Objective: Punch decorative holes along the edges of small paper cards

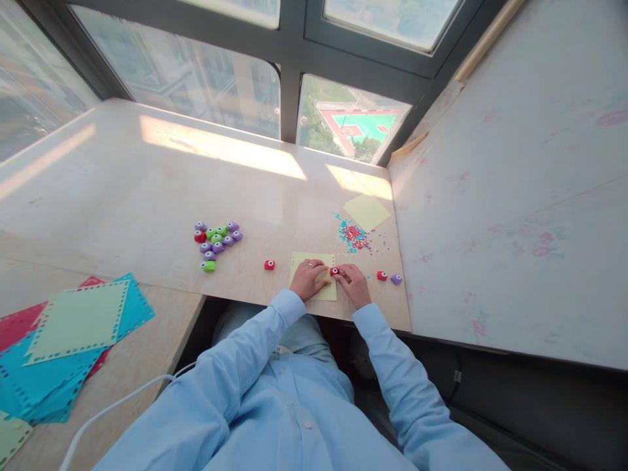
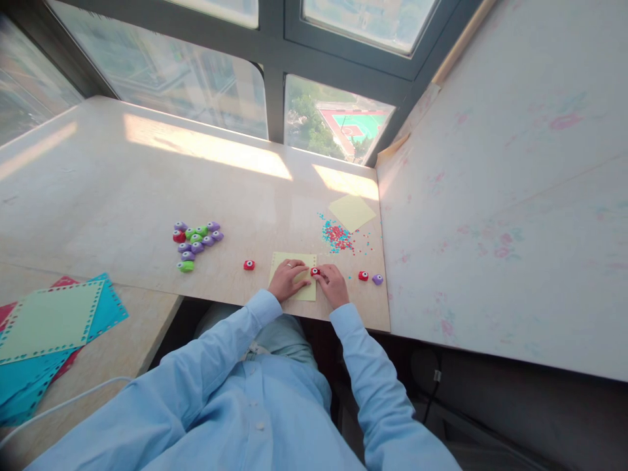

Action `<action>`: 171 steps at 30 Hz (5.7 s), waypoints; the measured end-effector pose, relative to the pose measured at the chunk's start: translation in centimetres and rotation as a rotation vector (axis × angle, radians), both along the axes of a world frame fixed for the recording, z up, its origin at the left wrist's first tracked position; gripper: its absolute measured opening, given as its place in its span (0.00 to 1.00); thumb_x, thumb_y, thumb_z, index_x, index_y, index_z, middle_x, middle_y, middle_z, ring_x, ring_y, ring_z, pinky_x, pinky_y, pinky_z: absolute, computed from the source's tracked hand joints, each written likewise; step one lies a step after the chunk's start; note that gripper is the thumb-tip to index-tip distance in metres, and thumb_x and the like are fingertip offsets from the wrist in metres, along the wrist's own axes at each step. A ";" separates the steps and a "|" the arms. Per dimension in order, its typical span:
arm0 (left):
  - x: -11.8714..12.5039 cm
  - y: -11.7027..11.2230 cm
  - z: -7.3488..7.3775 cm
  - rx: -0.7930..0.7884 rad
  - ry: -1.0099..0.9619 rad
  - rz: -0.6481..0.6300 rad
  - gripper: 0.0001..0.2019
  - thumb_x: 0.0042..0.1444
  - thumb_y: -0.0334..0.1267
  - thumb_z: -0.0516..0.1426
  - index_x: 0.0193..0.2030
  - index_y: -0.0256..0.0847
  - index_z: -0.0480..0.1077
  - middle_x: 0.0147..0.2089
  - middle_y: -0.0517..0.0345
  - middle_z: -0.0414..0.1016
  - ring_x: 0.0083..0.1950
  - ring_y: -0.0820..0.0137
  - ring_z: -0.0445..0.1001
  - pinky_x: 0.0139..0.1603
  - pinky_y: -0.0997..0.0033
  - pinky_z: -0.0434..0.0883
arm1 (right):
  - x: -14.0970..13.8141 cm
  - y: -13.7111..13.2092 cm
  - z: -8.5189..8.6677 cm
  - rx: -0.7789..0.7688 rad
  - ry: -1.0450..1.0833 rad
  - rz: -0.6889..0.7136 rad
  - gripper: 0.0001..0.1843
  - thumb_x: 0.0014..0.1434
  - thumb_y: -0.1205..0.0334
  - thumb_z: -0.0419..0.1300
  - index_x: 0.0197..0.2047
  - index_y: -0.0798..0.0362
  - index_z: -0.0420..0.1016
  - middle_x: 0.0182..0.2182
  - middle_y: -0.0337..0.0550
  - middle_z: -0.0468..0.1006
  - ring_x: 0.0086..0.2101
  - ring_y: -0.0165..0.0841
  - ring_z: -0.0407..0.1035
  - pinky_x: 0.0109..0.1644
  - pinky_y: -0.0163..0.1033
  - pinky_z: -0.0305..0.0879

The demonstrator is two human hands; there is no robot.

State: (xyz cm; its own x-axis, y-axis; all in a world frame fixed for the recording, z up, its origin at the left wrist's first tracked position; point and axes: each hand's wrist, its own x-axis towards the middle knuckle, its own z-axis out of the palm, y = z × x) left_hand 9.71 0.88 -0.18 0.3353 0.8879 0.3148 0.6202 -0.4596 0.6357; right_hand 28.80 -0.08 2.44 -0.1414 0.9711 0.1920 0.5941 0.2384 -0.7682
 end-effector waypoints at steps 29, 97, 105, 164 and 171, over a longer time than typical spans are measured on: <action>-0.2 -0.2 0.5 -0.020 -0.021 -0.025 0.17 0.54 0.43 0.64 0.50 0.42 0.75 0.50 0.51 0.75 0.52 0.61 0.71 0.55 0.57 0.69 | -0.7 -1.1 0.4 -0.007 -0.061 -0.091 0.13 0.62 0.55 0.57 0.45 0.51 0.78 0.39 0.48 0.77 0.36 0.38 0.71 0.44 0.46 0.72; -0.8 -0.4 0.8 -0.079 -0.007 -0.106 0.13 0.52 0.46 0.65 0.42 0.43 0.78 0.54 0.47 0.73 0.55 0.56 0.68 0.56 0.54 0.66 | -0.8 5.0 1.0 -0.588 -0.197 -0.150 0.13 0.40 0.63 0.66 0.26 0.51 0.64 0.20 0.30 0.66 0.26 0.30 0.63 0.31 0.35 0.57; -0.7 -0.2 0.6 -0.089 0.020 -0.099 0.14 0.52 0.46 0.65 0.42 0.43 0.78 0.54 0.47 0.73 0.56 0.56 0.67 0.56 0.53 0.66 | 0.3 1.8 0.8 -0.502 0.195 -0.152 0.21 0.50 0.48 0.63 0.43 0.52 0.71 0.30 0.39 0.75 0.27 0.32 0.68 0.30 0.38 0.65; -10.5 -2.6 7.2 -0.321 -0.336 0.365 0.17 0.58 0.47 0.57 0.49 0.39 0.72 0.47 0.47 0.77 0.42 0.63 0.76 0.43 0.61 0.73 | -3.7 -3.6 2.0 -0.353 0.642 -0.302 0.25 0.50 0.44 0.67 0.46 0.52 0.74 0.40 0.48 0.80 0.41 0.40 0.75 0.42 0.46 0.75; -5.4 -3.6 6.2 -1.093 -0.998 -0.033 0.28 0.48 0.59 0.64 0.43 0.36 0.72 0.40 0.48 0.79 0.35 0.69 0.78 0.35 0.70 0.73 | -6.6 -3.8 4.6 -0.266 0.466 0.081 0.17 0.58 0.50 0.62 0.49 0.47 0.76 0.48 0.46 0.79 0.46 0.38 0.73 0.52 0.46 0.69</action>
